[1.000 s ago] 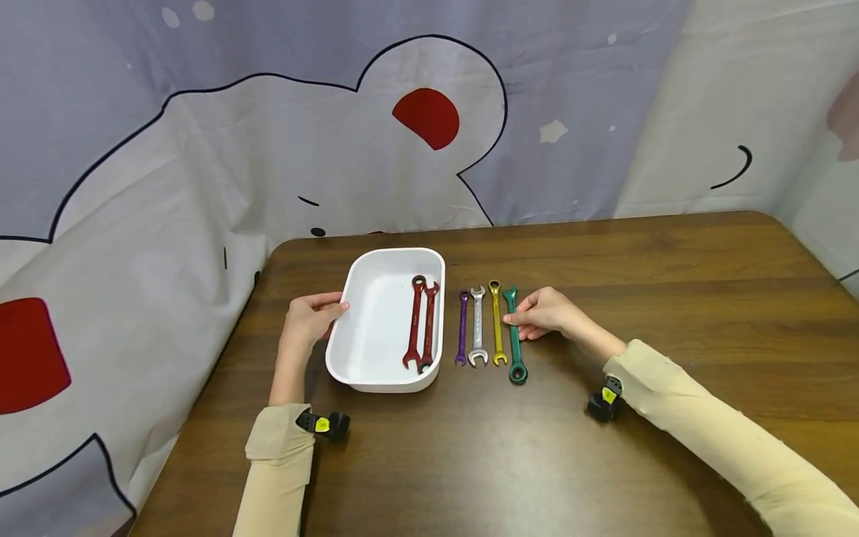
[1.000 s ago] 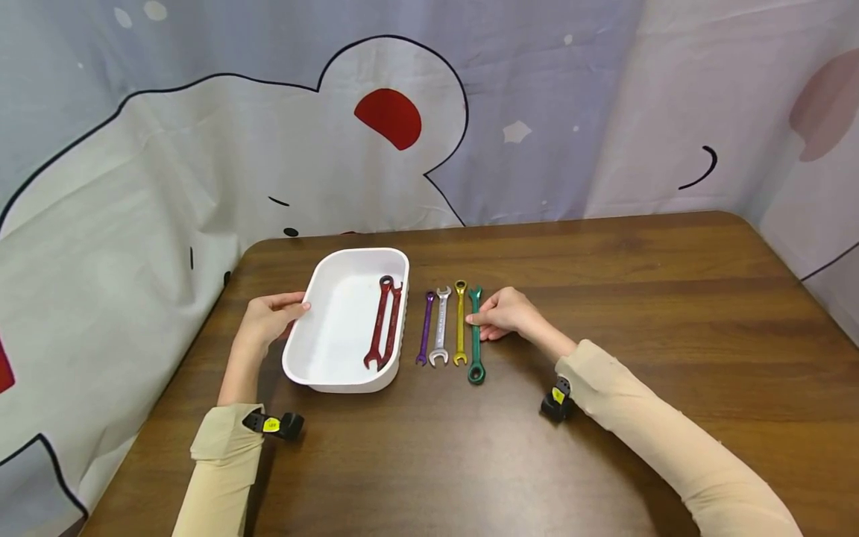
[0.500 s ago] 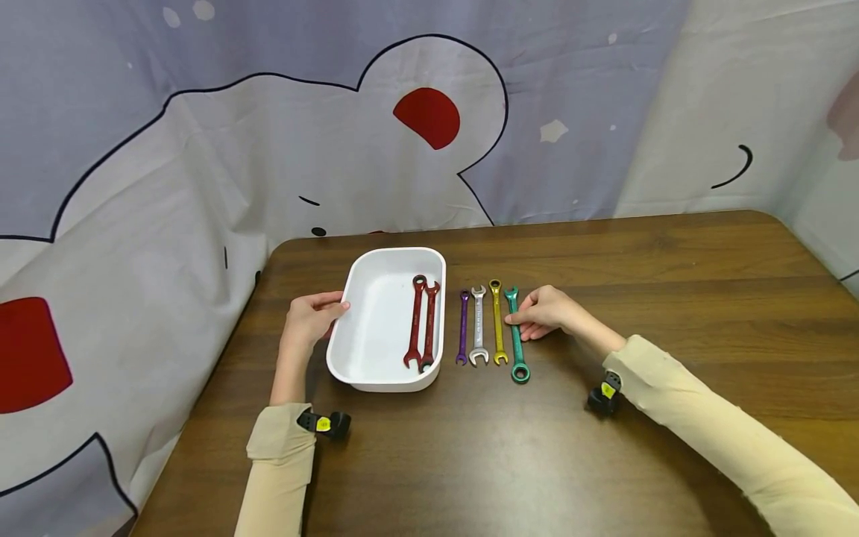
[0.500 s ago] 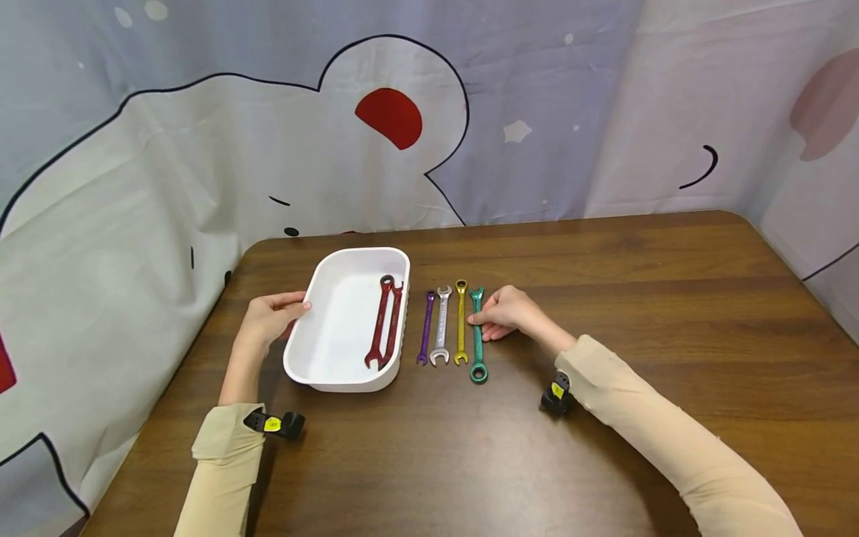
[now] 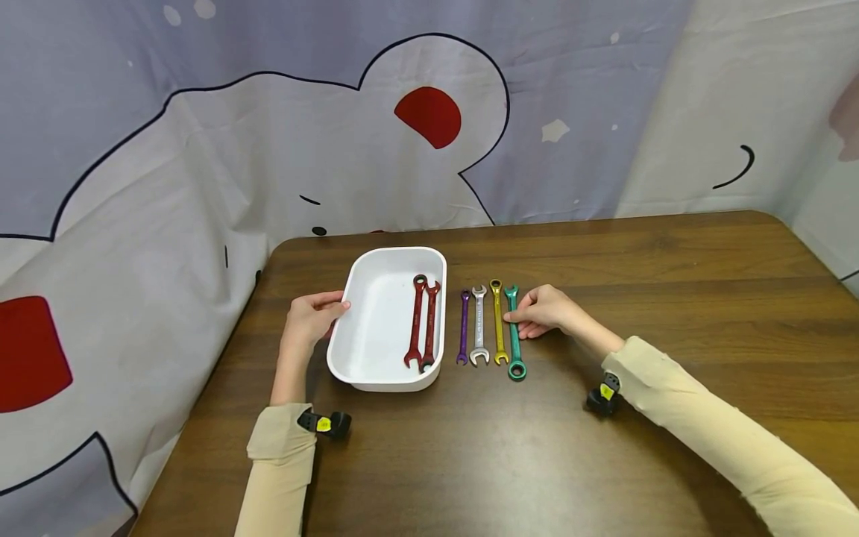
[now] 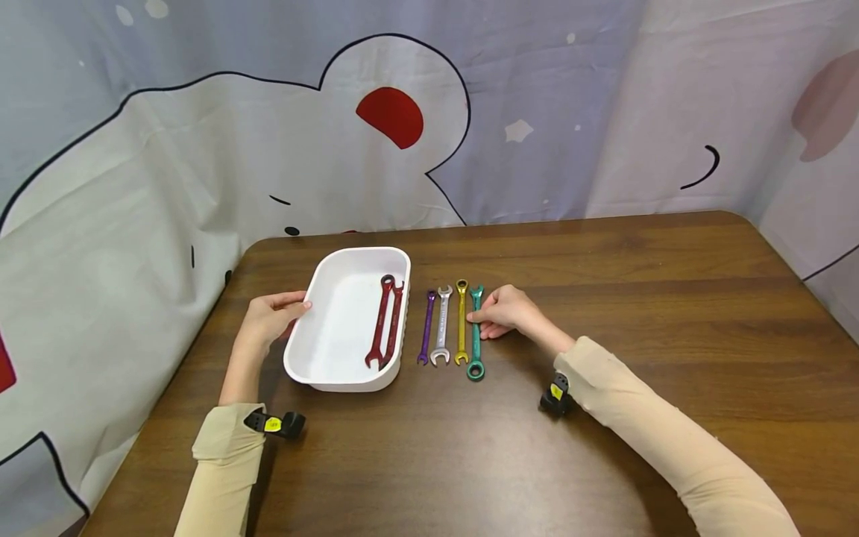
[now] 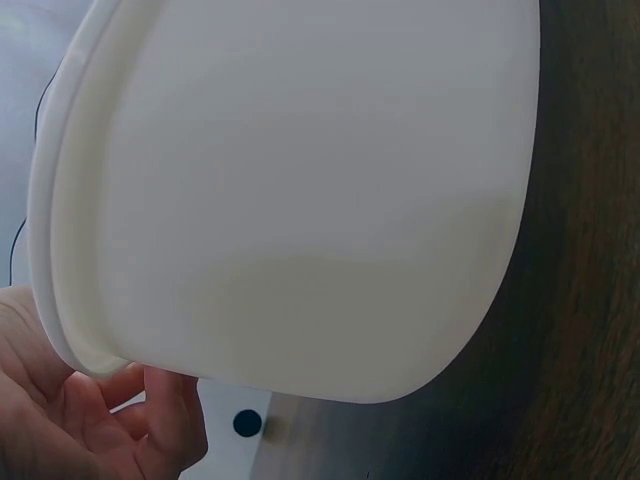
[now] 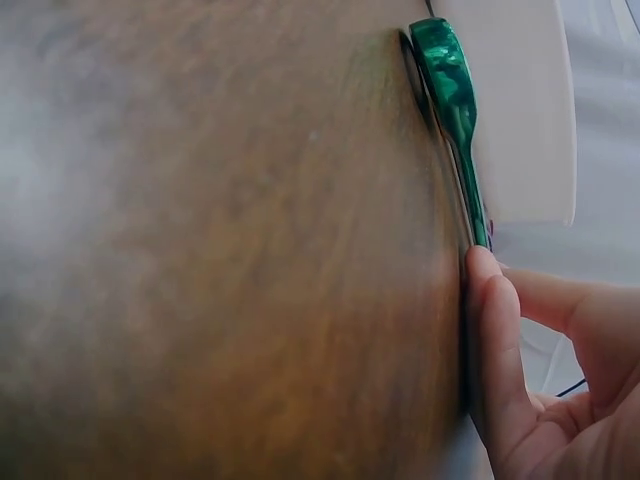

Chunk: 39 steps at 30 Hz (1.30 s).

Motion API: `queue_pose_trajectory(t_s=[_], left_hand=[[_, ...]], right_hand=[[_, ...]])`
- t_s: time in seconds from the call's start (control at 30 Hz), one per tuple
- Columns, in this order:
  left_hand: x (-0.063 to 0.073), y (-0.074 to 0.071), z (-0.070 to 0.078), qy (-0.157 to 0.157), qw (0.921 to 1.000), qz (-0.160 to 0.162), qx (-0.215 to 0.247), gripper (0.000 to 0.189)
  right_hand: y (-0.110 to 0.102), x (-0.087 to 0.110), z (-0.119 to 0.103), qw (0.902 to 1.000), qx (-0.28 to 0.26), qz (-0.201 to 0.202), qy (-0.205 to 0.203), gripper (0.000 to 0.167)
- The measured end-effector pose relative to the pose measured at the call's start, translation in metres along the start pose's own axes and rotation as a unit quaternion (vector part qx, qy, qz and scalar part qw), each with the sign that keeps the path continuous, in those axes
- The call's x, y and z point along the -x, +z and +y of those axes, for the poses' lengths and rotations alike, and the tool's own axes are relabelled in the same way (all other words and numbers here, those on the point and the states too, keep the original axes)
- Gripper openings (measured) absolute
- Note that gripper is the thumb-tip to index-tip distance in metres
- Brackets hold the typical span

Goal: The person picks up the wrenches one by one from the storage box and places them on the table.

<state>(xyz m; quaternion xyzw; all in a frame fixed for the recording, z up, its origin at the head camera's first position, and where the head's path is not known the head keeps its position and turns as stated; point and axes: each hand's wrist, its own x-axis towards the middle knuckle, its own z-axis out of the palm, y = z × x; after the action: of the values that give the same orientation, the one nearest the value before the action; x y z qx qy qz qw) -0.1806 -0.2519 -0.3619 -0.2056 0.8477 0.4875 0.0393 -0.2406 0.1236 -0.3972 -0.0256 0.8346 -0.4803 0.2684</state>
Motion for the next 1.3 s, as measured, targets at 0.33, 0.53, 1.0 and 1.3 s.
queue_pose_trajectory(t_s=[0.33, 0.53, 1.0, 1.3], left_hand=[[0.002, 0.000, 0.001, -0.004, 1.0000, 0.001, 0.005, 0.039], [0.001, 0.001, -0.001, -0.002, 1.0000, 0.001, 0.000, 0.039], [0.003, 0.001, 0.001, -0.003, 1.0000, 0.001, -0.001, 0.041], [0.004, 0.000, 0.003, -0.005, 1.0000, 0.004, 0.003, 0.041]], right_hand=[[-0.001, 0.001, -0.001, 0.9988, 0.033, 0.027, -0.024, 0.024], [-0.001, 0.004, -0.002, 0.9978, 0.046, 0.035, -0.031, 0.024], [-0.004, 0.007, -0.005, 0.9965, 0.058, 0.037, -0.046, 0.019], [-0.003, 0.011, -0.007, 0.9958, 0.065, 0.036, -0.053, 0.019]])
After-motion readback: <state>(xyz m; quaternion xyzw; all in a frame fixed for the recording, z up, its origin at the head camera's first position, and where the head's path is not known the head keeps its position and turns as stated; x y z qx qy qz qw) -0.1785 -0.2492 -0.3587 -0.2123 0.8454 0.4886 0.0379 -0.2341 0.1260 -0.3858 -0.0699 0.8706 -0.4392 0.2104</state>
